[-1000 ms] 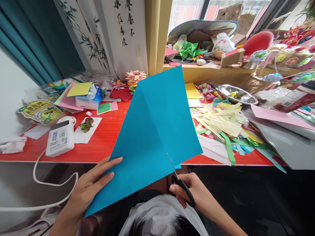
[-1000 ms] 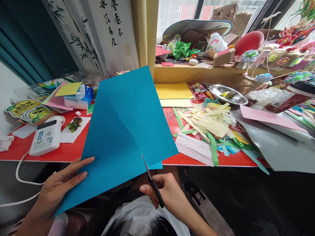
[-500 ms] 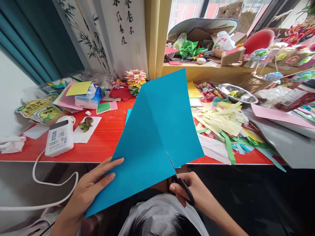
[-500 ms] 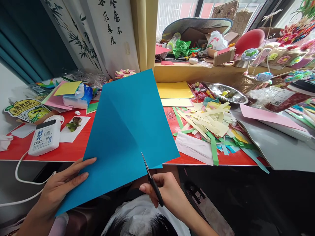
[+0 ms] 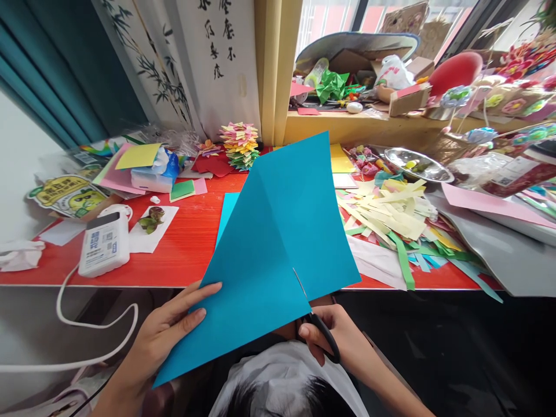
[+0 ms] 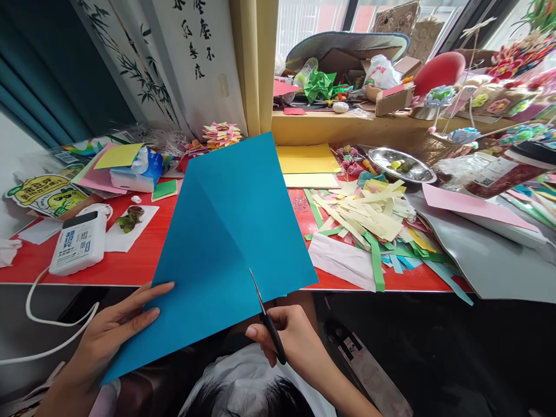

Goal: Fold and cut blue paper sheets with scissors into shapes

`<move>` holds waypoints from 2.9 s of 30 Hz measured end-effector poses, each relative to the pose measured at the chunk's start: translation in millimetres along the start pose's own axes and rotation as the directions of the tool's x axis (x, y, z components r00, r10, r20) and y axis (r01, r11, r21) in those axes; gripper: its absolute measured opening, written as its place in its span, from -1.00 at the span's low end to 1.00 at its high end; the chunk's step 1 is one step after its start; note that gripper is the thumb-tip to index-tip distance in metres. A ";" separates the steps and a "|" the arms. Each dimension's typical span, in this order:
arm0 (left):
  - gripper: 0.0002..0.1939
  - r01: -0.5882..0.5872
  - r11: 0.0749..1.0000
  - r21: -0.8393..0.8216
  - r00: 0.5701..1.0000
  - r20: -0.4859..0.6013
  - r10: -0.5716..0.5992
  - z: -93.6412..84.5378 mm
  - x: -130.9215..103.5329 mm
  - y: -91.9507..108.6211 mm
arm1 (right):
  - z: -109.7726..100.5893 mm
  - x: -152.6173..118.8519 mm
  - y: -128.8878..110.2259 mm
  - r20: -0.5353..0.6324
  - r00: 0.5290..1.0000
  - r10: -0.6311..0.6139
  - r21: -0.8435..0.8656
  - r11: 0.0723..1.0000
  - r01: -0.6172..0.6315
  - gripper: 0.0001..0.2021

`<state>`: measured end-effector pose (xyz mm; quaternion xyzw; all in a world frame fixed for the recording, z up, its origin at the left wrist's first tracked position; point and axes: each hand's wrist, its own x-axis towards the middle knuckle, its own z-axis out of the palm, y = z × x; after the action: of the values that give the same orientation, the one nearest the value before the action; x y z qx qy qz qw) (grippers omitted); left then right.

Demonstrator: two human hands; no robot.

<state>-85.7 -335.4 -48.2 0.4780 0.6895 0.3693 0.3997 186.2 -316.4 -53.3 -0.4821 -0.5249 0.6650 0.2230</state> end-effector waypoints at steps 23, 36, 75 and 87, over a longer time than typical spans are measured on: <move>-0.62 0.006 1.000 0.003 0.994 0.110 -0.007 -1.5 3.6 -5.7 | 2.1 1.1 -7.2 -0.007 1.000 -0.026 -0.015 1.000 0.026 -0.42; -0.60 0.040 0.999 -0.007 0.997 0.065 -0.040 1.5 -0.4 -5.8 | 2.1 3.9 2.6 0.013 1.000 -0.021 0.064 0.998 0.020 -0.50; -0.62 -0.058 0.982 0.182 0.961 0.275 0.006 -8.0 3.7 -15.5 | -14.6 7.7 16.7 0.190 0.973 -0.127 -0.036 0.990 0.136 -0.36; -0.64 0.050 0.995 0.086 0.967 0.245 -0.069 -3.6 0.4 -15.6 | -6.2 6.7 11.3 0.094 0.995 -0.021 -0.035 0.999 0.024 -0.45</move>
<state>-94.7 -339.6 -60.6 0.5149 0.6622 0.2671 0.4744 191.1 -312.0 -66.3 -0.4484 -0.5521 0.6748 0.1968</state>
